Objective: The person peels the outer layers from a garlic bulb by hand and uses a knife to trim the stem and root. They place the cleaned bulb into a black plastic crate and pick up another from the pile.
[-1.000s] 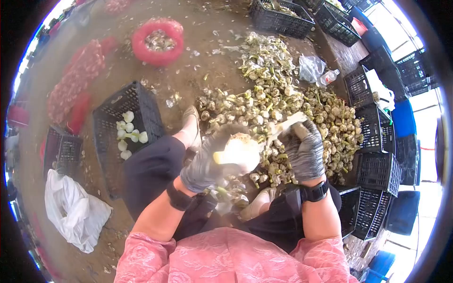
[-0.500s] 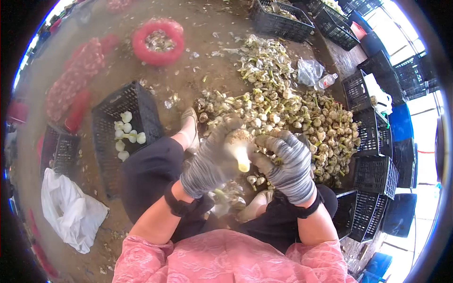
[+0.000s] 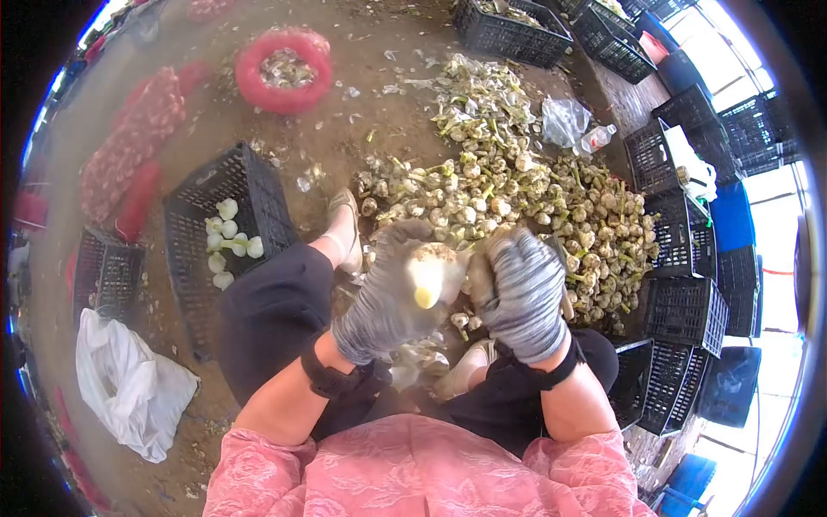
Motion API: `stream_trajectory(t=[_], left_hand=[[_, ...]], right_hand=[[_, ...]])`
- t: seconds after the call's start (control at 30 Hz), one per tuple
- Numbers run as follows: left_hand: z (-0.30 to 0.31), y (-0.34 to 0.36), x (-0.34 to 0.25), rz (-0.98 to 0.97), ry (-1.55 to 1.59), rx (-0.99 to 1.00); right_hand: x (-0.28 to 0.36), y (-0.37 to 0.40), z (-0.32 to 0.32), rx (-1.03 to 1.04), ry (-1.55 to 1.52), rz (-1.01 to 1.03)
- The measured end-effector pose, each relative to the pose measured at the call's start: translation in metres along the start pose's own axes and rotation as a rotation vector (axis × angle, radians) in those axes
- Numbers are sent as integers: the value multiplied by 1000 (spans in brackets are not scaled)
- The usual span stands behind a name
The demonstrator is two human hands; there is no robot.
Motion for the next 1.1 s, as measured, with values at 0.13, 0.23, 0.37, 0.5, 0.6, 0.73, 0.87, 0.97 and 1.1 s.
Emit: stream_trajectory(t=[0.13, 0.23, 0.37, 0.5, 0.6, 0.73, 0.87, 0.97, 1.1], left_hand=[[0, -2, -9, 357, 526, 153], [6, -6, -9, 371, 485, 296], [2, 1, -14, 503, 747, 329], [7, -2, -15, 455, 591, 263], [6, -2, -11, 341, 456, 219], [-1, -3, -14, 364, 550, 205], [-4, -1, -14, 298, 456, 195], [-5, -2, -14, 404, 575, 201], [-10, 7, 6, 1268, 1303, 117]], right_hand=[[-13, -1, 2, 9, -37, -122], [-18, 4, -1, 2, -283, -394], [-31, 11, -1, -52, 17, -231], [-27, 18, -11, 491, -318, -290], [-28, 13, 0, 439, -458, -580], [-19, 0, 11, 301, -524, -536], [4, -2, 3, 188, -393, -278], [9, -2, 3, 139, -367, -296], [11, -8, 1, 135, -270, -108]])
Point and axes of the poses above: each hand's wrist, its own y-axis away from the middle knuckle, its own z-axis out of the back of the hand, x = y × z, the point moved 4 cm from there along -y, towards the middle knuckle, and after that the axes turned 13 degrees about -x, right-handed, at the moved point
